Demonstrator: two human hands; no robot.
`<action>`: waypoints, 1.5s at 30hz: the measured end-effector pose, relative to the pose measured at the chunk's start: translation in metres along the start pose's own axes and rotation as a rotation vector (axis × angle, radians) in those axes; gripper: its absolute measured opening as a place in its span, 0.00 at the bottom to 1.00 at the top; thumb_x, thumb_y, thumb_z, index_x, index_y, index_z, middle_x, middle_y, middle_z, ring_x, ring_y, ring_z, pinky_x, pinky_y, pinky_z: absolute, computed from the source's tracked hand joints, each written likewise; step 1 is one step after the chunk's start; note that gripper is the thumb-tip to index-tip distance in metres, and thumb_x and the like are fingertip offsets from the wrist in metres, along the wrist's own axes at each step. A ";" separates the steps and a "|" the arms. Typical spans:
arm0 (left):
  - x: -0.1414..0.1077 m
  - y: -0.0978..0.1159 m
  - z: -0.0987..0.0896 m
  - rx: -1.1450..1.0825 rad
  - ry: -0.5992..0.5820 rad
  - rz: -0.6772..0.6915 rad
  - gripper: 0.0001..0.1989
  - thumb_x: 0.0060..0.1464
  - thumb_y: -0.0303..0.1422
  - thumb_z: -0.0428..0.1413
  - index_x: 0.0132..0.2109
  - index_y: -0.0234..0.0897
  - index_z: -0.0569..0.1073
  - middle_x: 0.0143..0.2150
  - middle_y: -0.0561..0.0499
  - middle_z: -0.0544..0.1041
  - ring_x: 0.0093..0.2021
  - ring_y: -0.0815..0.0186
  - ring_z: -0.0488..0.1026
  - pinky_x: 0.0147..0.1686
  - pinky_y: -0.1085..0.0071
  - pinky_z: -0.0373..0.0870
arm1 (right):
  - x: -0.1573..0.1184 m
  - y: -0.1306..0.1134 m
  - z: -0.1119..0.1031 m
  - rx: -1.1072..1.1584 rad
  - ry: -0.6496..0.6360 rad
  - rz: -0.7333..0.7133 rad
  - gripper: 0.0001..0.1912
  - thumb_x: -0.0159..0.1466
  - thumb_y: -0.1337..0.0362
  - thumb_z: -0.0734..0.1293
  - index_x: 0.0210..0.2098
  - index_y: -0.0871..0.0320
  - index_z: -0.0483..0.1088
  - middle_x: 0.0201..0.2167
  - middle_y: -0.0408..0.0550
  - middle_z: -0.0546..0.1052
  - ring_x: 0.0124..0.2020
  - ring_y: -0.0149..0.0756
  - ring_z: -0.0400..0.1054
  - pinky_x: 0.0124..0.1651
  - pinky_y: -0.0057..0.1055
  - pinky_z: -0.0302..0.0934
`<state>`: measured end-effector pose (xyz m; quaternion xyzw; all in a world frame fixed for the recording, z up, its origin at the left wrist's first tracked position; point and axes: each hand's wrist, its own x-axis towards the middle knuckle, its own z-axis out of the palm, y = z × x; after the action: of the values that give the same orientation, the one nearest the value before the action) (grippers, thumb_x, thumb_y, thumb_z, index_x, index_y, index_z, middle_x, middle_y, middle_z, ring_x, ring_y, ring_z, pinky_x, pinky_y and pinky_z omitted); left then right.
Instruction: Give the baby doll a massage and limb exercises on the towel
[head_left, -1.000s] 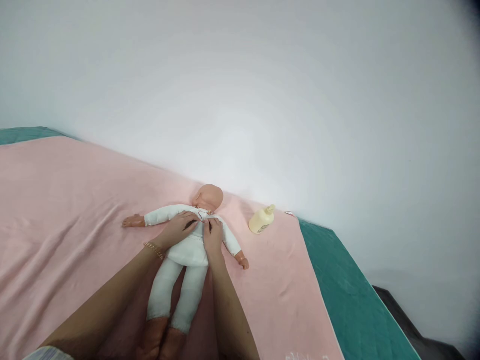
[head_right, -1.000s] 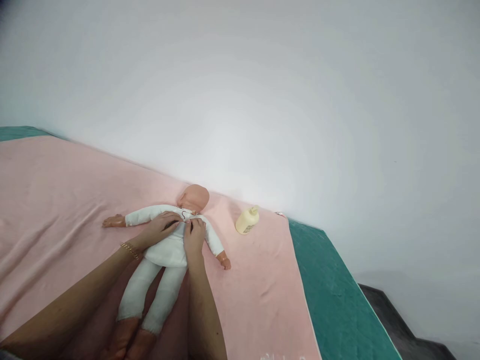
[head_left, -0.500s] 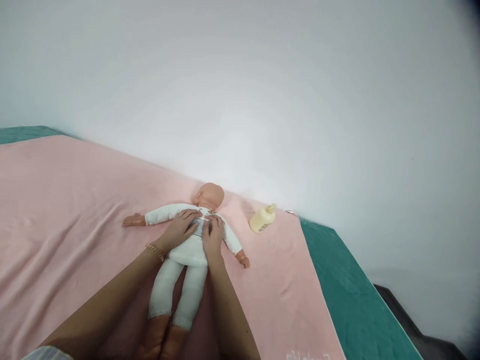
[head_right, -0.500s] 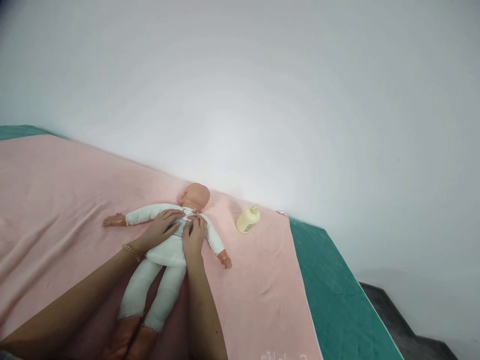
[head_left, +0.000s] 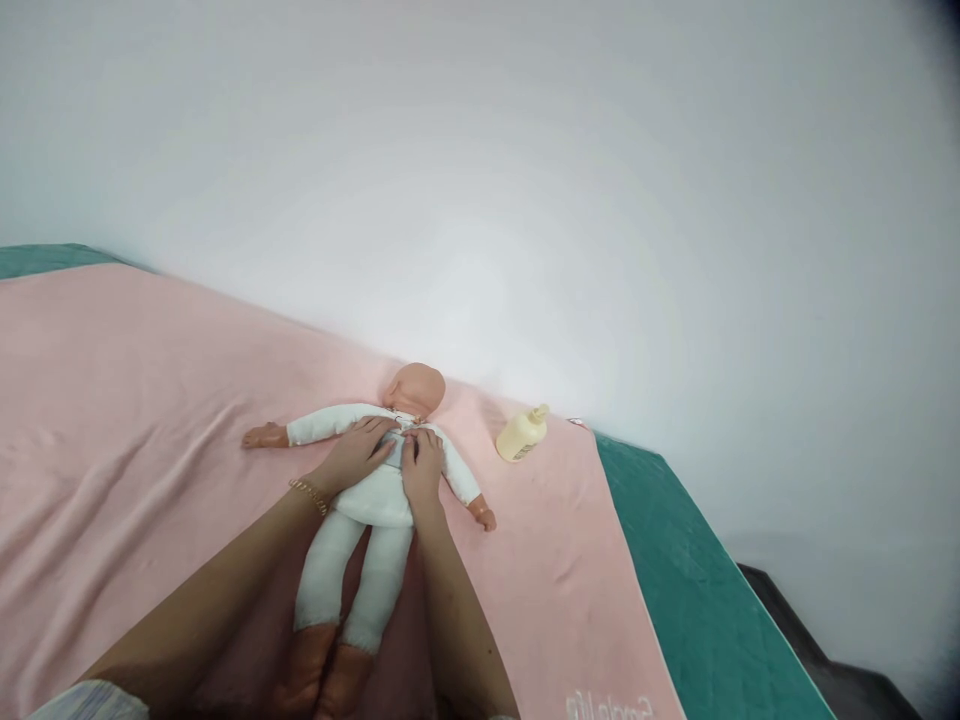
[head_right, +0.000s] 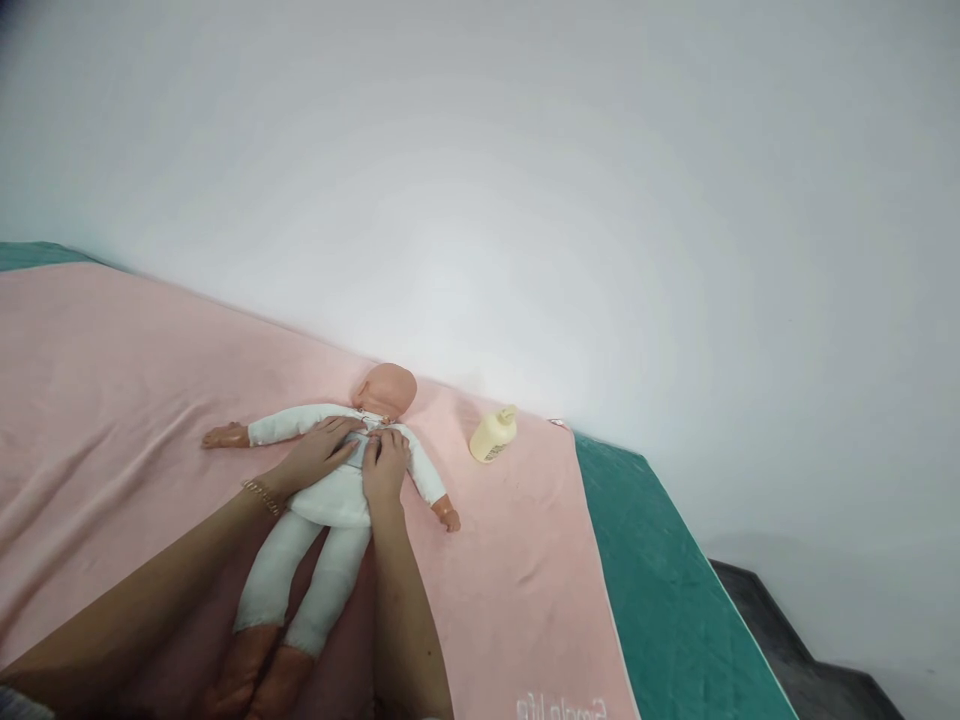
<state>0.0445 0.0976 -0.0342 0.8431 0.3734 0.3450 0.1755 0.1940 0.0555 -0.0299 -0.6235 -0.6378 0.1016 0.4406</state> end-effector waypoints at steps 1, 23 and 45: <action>-0.001 0.000 0.001 0.005 0.009 -0.007 0.18 0.62 0.36 0.46 0.55 0.36 0.68 0.54 0.42 0.73 0.56 0.54 0.66 0.57 0.54 0.61 | -0.001 0.000 0.000 0.000 0.002 -0.003 0.11 0.65 0.69 0.58 0.39 0.56 0.71 0.42 0.50 0.75 0.47 0.42 0.65 0.53 0.39 0.56; 0.004 -0.004 0.004 0.057 -0.033 -0.055 0.20 0.63 0.43 0.46 0.54 0.39 0.71 0.54 0.43 0.72 0.55 0.52 0.66 0.55 0.52 0.62 | 0.001 0.002 0.004 -0.066 -0.022 -0.008 0.13 0.68 0.65 0.58 0.43 0.55 0.74 0.46 0.52 0.75 0.49 0.44 0.64 0.54 0.42 0.55; 0.010 -0.002 0.002 -0.034 0.015 -0.084 0.22 0.64 0.45 0.44 0.52 0.37 0.73 0.53 0.43 0.74 0.54 0.53 0.68 0.56 0.52 0.62 | -0.002 -0.001 0.000 -0.047 0.012 -0.025 0.16 0.69 0.62 0.57 0.48 0.56 0.73 0.49 0.53 0.73 0.52 0.43 0.64 0.57 0.43 0.56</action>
<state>0.0495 0.1066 -0.0324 0.8211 0.4038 0.3497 0.2012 0.1933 0.0529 -0.0300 -0.6263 -0.6451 0.0776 0.4308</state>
